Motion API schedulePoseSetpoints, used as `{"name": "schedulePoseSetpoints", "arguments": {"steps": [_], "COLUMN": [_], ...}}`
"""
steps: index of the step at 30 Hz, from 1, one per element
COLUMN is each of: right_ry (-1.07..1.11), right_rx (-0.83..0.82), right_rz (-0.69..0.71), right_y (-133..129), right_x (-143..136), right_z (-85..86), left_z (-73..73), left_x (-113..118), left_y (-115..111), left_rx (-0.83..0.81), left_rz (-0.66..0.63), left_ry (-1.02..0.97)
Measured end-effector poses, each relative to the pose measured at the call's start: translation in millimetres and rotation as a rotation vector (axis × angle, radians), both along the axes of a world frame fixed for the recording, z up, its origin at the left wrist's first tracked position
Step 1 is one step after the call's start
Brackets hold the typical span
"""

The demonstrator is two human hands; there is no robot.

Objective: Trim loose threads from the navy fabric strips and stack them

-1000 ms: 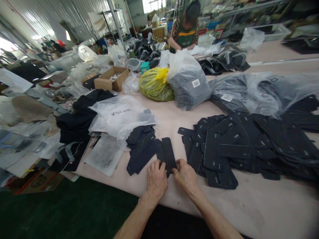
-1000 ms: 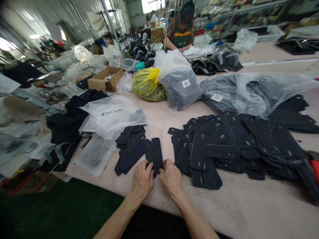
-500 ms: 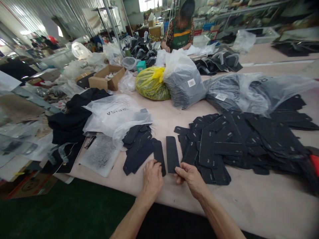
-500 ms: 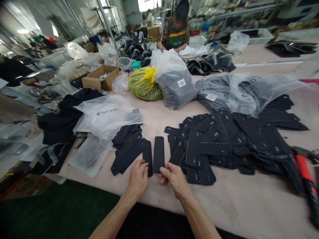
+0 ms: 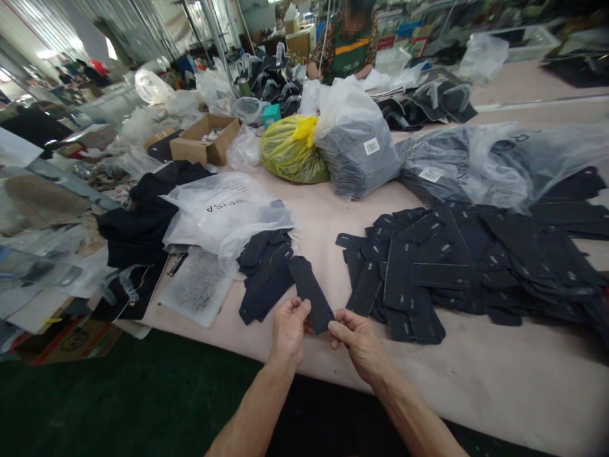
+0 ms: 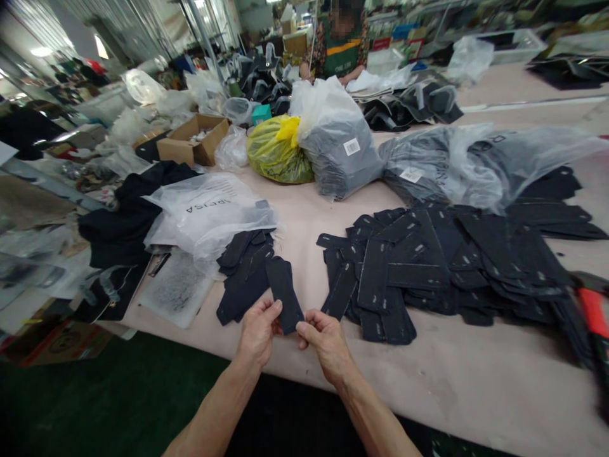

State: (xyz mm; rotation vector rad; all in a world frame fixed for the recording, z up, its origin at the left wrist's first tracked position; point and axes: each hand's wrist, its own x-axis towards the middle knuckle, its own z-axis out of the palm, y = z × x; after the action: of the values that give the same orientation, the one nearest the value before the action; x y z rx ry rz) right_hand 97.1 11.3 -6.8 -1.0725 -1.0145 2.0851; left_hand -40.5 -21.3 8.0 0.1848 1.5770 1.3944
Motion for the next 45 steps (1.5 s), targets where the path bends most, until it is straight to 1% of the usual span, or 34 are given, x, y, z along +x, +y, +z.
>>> {"name": "schedulePoseSetpoints", "arguments": {"steps": [2, 3, 4, 6, 8, 9, 11, 13, 19, 23, 26, 30, 33, 35, 37, 39, 40, 41, 43, 44, 45], "right_ry": [0.02, 0.036, 0.051, 0.066, 0.05, 0.03, -0.014, -0.048, -0.108, -0.19, -0.23, -0.256, -0.262, -0.261, -0.24, -0.193, -0.164, -0.135, -0.081, -0.056, -0.034], "right_rx": [-0.017, -0.019, -0.02, -0.011, 0.018, 0.04, 0.095, 0.142, 0.262, 0.402, 0.493, 0.527, 0.554, 0.574, 0.538, 0.462, 0.42, 0.382, 0.323, 0.302, 0.287], "right_rz": [0.005, 0.007, 0.004, -0.002, -0.002, 0.005, 0.024, 0.04, 0.078, 0.132, 0.159, 0.153, 0.153, 0.148, 0.151, 0.163, 0.167, 0.166, 0.166, 0.172, 0.185], "right_y": [-2.4, -3.4, -4.1, -5.1, -5.3, -5.1, -4.4, -3.6, -3.6, -4.3, -4.8, -6.7, -9.7, -11.4, -12.0, -11.0, -10.2, -9.3, -8.0, -7.8, -7.8], "right_x": [-2.4, -3.4, -4.3, -5.9, -7.0, -7.4, -7.7, -7.7, -7.3, -7.4, -7.6, -8.0, -8.7, -8.9, -8.4, -7.6, -7.1, -6.6, -5.7, -5.3, -4.9], "right_z": [-1.7, -2.5, -2.9, -2.6, -0.3, 1.5, 5.5, 8.9, 14.2, 16.8, 15.7, 13.2, 13.9, 14.7, 14.5, 12.9, 11.9, 11.0, 10.2, 10.3, 10.8], "left_z": [-1.7, -1.5, -0.5, 4.2, 11.0, 14.4, 20.1, 23.5, 29.0, 35.9, 38.1, 31.5, 22.2, 18.0, 17.6, 20.0, 21.4, 22.5, 23.3, 23.3, 23.4], "left_x": [-1.8, -3.2, -4.7, -7.7, -9.7, -10.1, -9.8, -8.7, -9.3, -13.0, -12.9, -7.6, -4.3, -4.2, -5.5, -7.5, -8.7, -10.0, -13.2, -15.1, -17.1], "left_y": [-3.3, -5.2, -7.2, -11.8, -16.7, -19.0, -22.9, -25.4, -27.2, -28.1, -29.7, -32.7, -34.7, -35.5, -35.8, -35.5, -35.1, -34.3, -31.7, -30.1, -28.3], "left_rx": [-0.015, -0.026, -0.026, 0.033, 0.164, 0.231, 0.315, 0.328, 0.331, 0.352, 0.368, 0.369, 0.375, 0.378, 0.375, 0.347, 0.314, 0.262, 0.119, 0.055, 0.018], "left_rz": [-0.003, -0.002, -0.007, -0.065, -0.213, -0.301, -0.45, -0.516, -0.535, -0.585, -0.612, -0.605, -0.561, -0.54, -0.538, -0.52, -0.484, -0.423, -0.233, -0.136, -0.068], "left_ry": [0.093, 0.197, 0.346, 0.734, 1.066, 1.163, 1.231, 1.215, 1.159, 1.17, 1.209, 1.299, 1.373, 1.376, 1.31, 1.172, 1.082, 0.986, 0.788, 0.666, 0.52]}}
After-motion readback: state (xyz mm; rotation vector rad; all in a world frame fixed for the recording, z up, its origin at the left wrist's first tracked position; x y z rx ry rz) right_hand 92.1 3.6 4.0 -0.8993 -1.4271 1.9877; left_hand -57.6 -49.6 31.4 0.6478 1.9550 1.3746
